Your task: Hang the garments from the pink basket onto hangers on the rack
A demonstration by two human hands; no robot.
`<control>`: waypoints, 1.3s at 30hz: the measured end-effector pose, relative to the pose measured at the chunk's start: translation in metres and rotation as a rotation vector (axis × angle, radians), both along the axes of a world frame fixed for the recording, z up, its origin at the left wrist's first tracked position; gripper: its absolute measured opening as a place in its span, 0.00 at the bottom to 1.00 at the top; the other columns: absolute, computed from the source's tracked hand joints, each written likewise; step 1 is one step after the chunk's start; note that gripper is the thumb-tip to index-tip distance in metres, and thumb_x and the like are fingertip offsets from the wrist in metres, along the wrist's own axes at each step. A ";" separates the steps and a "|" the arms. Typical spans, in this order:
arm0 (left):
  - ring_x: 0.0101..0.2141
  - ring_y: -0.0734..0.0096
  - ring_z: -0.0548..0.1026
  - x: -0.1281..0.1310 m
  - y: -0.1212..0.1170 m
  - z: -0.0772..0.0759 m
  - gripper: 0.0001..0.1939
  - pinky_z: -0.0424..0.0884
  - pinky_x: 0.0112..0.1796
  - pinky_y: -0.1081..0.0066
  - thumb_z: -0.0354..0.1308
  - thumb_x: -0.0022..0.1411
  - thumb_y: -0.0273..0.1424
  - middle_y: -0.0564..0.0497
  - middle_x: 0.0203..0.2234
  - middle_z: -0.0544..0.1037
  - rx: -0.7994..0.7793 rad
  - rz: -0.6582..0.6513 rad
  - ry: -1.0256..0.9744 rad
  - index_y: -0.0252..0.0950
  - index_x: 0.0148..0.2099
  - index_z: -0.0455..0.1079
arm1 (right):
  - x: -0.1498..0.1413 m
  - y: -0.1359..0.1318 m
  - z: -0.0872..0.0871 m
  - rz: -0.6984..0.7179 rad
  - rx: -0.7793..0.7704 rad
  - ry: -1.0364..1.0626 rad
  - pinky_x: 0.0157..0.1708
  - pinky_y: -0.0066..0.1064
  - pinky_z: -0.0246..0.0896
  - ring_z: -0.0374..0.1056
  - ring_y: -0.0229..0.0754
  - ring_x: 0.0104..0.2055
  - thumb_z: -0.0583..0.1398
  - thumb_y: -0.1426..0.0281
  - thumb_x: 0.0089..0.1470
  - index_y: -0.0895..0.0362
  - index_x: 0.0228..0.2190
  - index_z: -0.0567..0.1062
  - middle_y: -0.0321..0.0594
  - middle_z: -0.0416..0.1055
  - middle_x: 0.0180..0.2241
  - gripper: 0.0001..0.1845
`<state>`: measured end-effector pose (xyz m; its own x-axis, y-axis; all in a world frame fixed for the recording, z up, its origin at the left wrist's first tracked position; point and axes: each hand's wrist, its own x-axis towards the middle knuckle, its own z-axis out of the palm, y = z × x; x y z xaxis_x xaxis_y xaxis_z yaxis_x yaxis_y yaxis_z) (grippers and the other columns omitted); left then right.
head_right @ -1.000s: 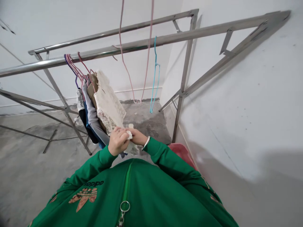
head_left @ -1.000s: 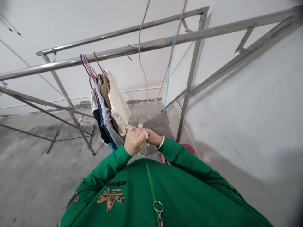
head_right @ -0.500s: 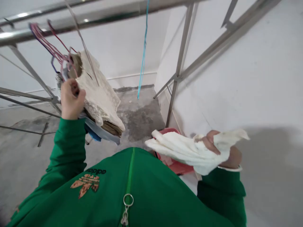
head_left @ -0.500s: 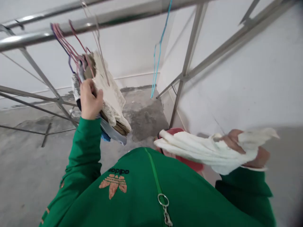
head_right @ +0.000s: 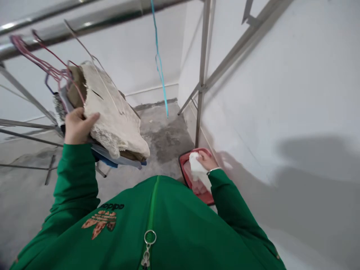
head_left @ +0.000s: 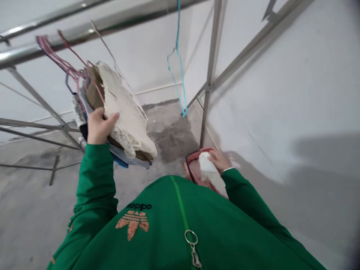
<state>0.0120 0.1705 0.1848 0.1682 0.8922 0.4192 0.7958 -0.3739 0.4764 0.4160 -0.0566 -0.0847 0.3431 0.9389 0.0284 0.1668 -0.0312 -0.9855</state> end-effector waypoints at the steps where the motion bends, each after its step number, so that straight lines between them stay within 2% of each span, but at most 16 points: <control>1: 0.21 0.81 0.55 0.002 -0.009 0.002 0.21 0.53 0.23 0.73 0.60 0.53 0.41 0.58 0.18 0.54 -0.009 0.032 -0.016 0.37 0.22 0.52 | -0.007 0.008 -0.004 0.040 -0.083 -0.061 0.30 0.35 0.67 0.69 0.42 0.27 0.67 0.64 0.39 0.55 0.27 0.70 0.42 0.74 0.26 0.14; 4: 0.20 0.78 0.55 0.007 -0.034 -0.001 0.22 0.53 0.23 0.72 0.64 0.47 0.40 0.59 0.16 0.54 0.053 0.084 -0.006 0.38 0.22 0.52 | -0.035 0.034 -0.002 0.212 -0.336 -0.253 0.41 0.42 0.70 0.74 0.49 0.35 0.63 0.69 0.42 0.58 0.31 0.74 0.50 0.77 0.35 0.11; 5: 0.20 0.76 0.57 0.007 -0.039 -0.005 0.22 0.55 0.24 0.71 0.64 0.47 0.40 0.59 0.16 0.54 0.113 0.102 0.012 0.39 0.23 0.51 | -0.046 0.045 0.002 0.272 -0.381 -0.302 0.44 0.44 0.69 0.75 0.50 0.38 0.62 0.70 0.43 0.59 0.33 0.75 0.51 0.77 0.37 0.11; 7: 0.22 0.72 0.60 0.004 -0.046 -0.018 0.21 0.60 0.28 0.68 0.62 0.50 0.40 0.58 0.17 0.54 0.264 0.161 0.040 0.40 0.23 0.51 | -0.069 0.068 0.017 0.363 -0.367 -0.335 0.50 0.45 0.67 0.74 0.52 0.43 0.62 0.70 0.45 0.59 0.36 0.76 0.52 0.77 0.40 0.12; 10: 0.25 0.67 0.64 -0.002 -0.048 -0.037 0.20 0.63 0.36 0.62 0.60 0.55 0.39 0.56 0.18 0.57 0.447 0.198 0.048 0.40 0.22 0.51 | -0.106 0.104 0.052 0.519 -0.250 -0.360 0.52 0.43 0.66 0.74 0.49 0.46 0.61 0.70 0.50 0.58 0.43 0.75 0.49 0.77 0.43 0.16; 12: 0.26 0.66 0.65 -0.005 -0.048 -0.045 0.19 0.63 0.39 0.60 0.60 0.57 0.38 0.55 0.18 0.59 0.511 0.204 0.044 0.40 0.23 0.53 | -0.132 0.124 0.083 0.647 -0.092 -0.358 0.48 0.42 0.69 0.74 0.47 0.44 0.58 0.69 0.54 0.60 0.48 0.72 0.50 0.77 0.43 0.19; 16: 0.27 0.64 0.67 -0.007 -0.057 -0.046 0.16 0.63 0.37 0.62 0.60 0.57 0.40 0.52 0.20 0.64 0.557 0.213 0.126 0.39 0.26 0.59 | -0.183 0.152 0.143 0.770 0.205 -0.261 0.41 0.37 0.71 0.73 0.42 0.39 0.55 0.67 0.58 0.61 0.51 0.67 0.51 0.74 0.45 0.20; 19: 0.29 0.62 0.69 -0.007 -0.069 -0.042 0.10 0.62 0.35 0.63 0.61 0.57 0.37 0.50 0.23 0.69 0.557 0.085 0.238 0.38 0.32 0.64 | -0.216 0.164 0.173 0.799 0.356 -0.137 0.41 0.35 0.70 0.71 0.41 0.43 0.56 0.63 0.58 0.60 0.54 0.63 0.53 0.67 0.52 0.25; 21: 0.29 0.63 0.69 -0.008 -0.075 -0.041 0.03 0.61 0.35 0.64 0.57 0.58 0.30 0.49 0.24 0.70 0.600 0.029 0.280 0.38 0.32 0.65 | -0.233 0.170 0.180 0.829 0.399 -0.054 0.41 0.33 0.70 0.69 0.40 0.44 0.58 0.59 0.57 0.57 0.59 0.57 0.53 0.61 0.57 0.32; 23: 0.28 0.65 0.69 -0.010 -0.077 -0.042 0.06 0.60 0.35 0.63 0.53 0.57 0.24 0.50 0.22 0.70 0.679 0.042 0.309 0.38 0.29 0.65 | -0.246 0.174 0.180 0.861 0.420 0.012 0.43 0.35 0.68 0.68 0.38 0.43 0.59 0.55 0.56 0.54 0.63 0.51 0.52 0.58 0.58 0.40; 26: 0.27 0.66 0.68 -0.010 -0.075 -0.043 0.09 0.58 0.34 0.64 0.52 0.56 0.21 0.52 0.19 0.68 0.823 0.056 0.371 0.39 0.28 0.64 | -0.258 0.175 0.174 0.928 0.440 0.150 0.49 0.37 0.65 0.67 0.37 0.42 0.59 0.49 0.55 0.50 0.65 0.46 0.47 0.61 0.54 0.45; 29: 0.26 0.68 0.69 -0.004 -0.073 -0.044 0.09 0.59 0.33 0.65 0.53 0.54 0.19 0.53 0.19 0.69 0.911 0.010 0.316 0.39 0.29 0.64 | -0.264 0.172 0.175 0.914 0.374 0.384 0.49 0.35 0.64 0.67 0.37 0.43 0.56 0.45 0.54 0.50 0.64 0.49 0.42 0.66 0.48 0.44; 34: 0.25 0.69 0.69 0.011 -0.082 -0.044 0.07 0.62 0.32 0.66 0.56 0.54 0.21 0.53 0.21 0.70 0.823 -0.052 0.152 0.37 0.33 0.63 | -0.270 0.165 0.196 0.694 0.184 0.576 0.45 0.29 0.66 0.66 0.36 0.40 0.60 0.47 0.51 0.54 0.55 0.62 0.37 0.69 0.38 0.37; 36: 0.24 0.71 0.68 0.014 -0.088 -0.040 0.06 0.62 0.30 0.68 0.57 0.55 0.22 0.54 0.20 0.69 0.779 -0.059 0.081 0.37 0.33 0.63 | -0.271 0.165 0.201 0.666 0.118 0.606 0.43 0.29 0.66 0.66 0.36 0.40 0.62 0.49 0.50 0.54 0.53 0.65 0.36 0.69 0.38 0.34; 39: 0.21 0.77 0.64 0.016 -0.096 -0.029 0.07 0.60 0.25 0.73 0.61 0.57 0.28 0.57 0.19 0.67 0.588 -0.043 -0.144 0.37 0.31 0.65 | -0.269 0.168 0.202 0.690 0.066 0.588 0.40 0.29 0.66 0.66 0.37 0.39 0.62 0.52 0.51 0.53 0.52 0.65 0.36 0.70 0.37 0.30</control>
